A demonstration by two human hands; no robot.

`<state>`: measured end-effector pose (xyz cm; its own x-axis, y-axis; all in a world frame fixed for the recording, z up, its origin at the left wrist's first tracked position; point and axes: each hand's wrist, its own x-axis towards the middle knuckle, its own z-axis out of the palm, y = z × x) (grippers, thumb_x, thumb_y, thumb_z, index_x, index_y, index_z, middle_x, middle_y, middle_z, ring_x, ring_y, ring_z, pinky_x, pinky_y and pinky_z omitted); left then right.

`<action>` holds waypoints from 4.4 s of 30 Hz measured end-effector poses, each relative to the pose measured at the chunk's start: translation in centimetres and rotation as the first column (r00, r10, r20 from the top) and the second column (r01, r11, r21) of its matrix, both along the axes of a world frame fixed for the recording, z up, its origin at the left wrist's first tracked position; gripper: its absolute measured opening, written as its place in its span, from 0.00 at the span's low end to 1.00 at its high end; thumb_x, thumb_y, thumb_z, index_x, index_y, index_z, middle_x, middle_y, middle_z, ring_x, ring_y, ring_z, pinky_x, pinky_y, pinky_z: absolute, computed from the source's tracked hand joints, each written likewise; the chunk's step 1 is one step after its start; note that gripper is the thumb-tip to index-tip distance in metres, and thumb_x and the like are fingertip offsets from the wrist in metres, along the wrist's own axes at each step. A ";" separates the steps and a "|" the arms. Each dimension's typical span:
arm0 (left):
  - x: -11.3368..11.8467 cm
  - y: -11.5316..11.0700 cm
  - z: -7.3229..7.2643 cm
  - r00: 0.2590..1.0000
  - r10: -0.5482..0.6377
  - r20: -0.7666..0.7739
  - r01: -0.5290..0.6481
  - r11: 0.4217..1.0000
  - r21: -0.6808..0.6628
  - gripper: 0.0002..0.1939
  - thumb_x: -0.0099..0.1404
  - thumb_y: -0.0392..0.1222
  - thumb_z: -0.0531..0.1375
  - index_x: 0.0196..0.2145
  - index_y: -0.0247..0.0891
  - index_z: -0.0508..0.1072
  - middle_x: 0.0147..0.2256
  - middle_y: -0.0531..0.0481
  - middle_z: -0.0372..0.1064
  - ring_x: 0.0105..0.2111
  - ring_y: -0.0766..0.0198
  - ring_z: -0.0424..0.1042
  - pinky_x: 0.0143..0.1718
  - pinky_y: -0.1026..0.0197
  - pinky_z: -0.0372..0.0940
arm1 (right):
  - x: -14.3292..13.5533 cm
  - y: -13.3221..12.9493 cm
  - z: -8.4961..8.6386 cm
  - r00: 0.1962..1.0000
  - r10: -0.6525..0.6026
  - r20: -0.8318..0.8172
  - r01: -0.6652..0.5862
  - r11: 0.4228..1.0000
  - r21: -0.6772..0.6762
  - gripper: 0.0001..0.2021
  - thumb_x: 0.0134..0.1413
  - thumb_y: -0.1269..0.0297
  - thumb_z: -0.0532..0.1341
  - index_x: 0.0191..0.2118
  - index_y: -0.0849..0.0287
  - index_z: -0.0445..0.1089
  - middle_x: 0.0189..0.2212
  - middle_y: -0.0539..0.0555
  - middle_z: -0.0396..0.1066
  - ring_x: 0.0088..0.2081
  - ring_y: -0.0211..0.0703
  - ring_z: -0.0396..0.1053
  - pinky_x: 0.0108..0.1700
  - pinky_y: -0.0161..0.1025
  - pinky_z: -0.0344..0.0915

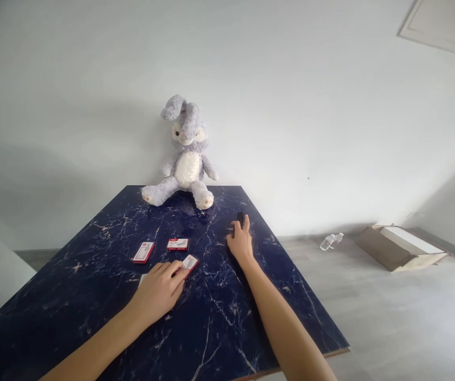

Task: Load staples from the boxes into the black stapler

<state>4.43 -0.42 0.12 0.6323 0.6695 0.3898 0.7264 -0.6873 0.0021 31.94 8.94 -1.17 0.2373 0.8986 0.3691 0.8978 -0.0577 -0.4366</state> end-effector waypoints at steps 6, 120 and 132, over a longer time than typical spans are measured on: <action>-0.1 0.0 -0.4 1.000 -0.009 0.023 0.009 1.000 0.007 0.20 0.69 0.32 0.51 0.54 0.44 0.71 0.42 0.44 0.71 0.37 0.55 0.70 0.39 0.51 0.64 | 2.5 2.9 -0.1 0.999 0.044 -0.030 -0.044 0.999 0.016 0.23 0.52 0.71 0.56 0.55 0.53 0.66 0.65 0.61 0.52 0.52 0.53 0.70 0.50 0.47 0.69; -4.1 10.7 3.2 0.955 0.275 0.112 -0.173 0.821 -0.544 0.17 0.58 0.48 0.63 0.44 0.44 0.68 0.41 0.46 0.75 0.38 0.50 0.76 0.36 0.57 0.66 | -1.5 -5.2 3.2 0.762 0.550 -0.342 -0.610 0.787 -0.091 0.42 0.46 0.66 0.67 0.67 0.42 0.53 0.60 0.56 0.62 0.49 0.51 0.71 0.50 0.46 0.69; 4.6 15.7 3.8 0.957 -0.026 0.288 0.231 0.665 -0.710 0.22 0.59 0.35 0.58 0.52 0.45 0.72 0.49 0.48 0.76 0.50 0.52 0.75 0.50 0.54 0.70 | -1.5 -5.1 3.6 0.770 0.547 -0.330 -0.607 0.786 -0.114 0.42 0.46 0.66 0.69 0.67 0.41 0.53 0.59 0.55 0.64 0.49 0.50 0.70 0.46 0.44 0.69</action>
<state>9.06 15.24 3.97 0.6927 0.7199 -0.0430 0.5362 -0.4743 0.6982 30.48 3.81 2.47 -0.2902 0.9426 0.1654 0.6401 0.3197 -0.6987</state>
